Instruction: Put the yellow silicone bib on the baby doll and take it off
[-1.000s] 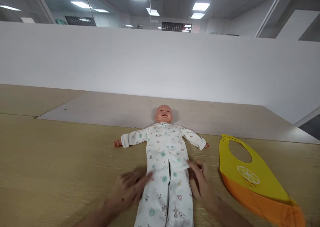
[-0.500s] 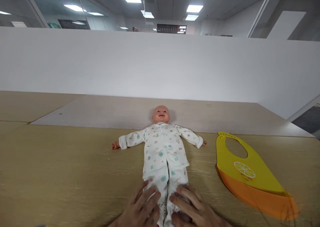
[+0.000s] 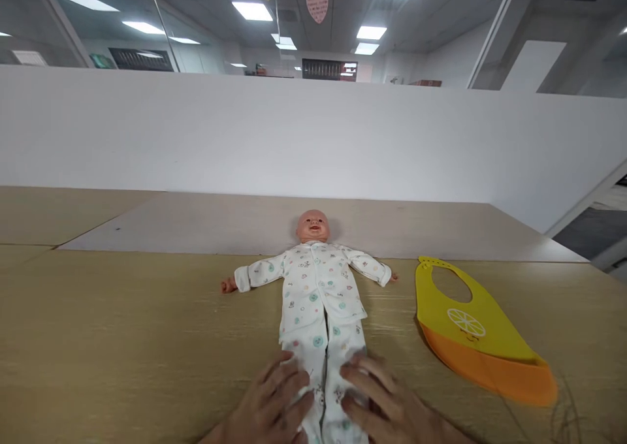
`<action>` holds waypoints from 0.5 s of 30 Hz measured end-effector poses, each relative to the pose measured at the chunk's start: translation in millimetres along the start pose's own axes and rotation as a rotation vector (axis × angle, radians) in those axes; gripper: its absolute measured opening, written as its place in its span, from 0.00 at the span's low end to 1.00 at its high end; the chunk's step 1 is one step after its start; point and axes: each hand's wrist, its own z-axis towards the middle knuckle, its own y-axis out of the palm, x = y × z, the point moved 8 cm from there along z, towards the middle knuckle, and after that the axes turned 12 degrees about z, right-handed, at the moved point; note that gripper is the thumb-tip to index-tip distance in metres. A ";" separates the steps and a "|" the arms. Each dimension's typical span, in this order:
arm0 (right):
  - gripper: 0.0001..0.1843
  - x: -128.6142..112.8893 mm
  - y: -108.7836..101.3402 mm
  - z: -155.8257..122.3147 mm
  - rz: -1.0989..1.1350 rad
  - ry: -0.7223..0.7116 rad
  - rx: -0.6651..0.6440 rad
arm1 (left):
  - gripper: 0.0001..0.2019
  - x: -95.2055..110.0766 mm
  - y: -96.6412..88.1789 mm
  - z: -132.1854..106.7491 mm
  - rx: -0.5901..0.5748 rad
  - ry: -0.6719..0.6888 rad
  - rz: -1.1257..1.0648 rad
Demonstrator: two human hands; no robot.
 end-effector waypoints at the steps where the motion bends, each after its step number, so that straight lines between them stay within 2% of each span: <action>1: 0.45 8.4 -2.2 -4.7 -0.009 0.030 0.024 | 0.24 -14.1 -3.7 1.5 0.013 -0.048 -0.024; 3: 0.46 29.9 -10.5 -9.1 -0.090 0.103 0.088 | 0.23 -54.6 -0.2 1.9 -0.045 -0.215 -0.011; 6: 0.30 80.4 -26.4 -6.4 -0.145 0.353 0.212 | 0.10 -128.4 11.9 -9.4 -0.116 -0.514 0.199; 8: 0.22 110.4 -32.2 0.8 -0.175 0.472 0.271 | 0.13 -167.1 25.7 -19.1 -0.181 -0.582 0.310; 11: 0.23 146.6 -32.9 13.3 -0.147 0.634 0.324 | 0.21 -206.2 48.0 -33.5 -0.293 -0.574 0.424; 15: 0.23 171.0 -28.7 30.0 -0.182 0.766 0.313 | 0.26 -225.6 69.9 -46.0 -0.426 -0.473 0.504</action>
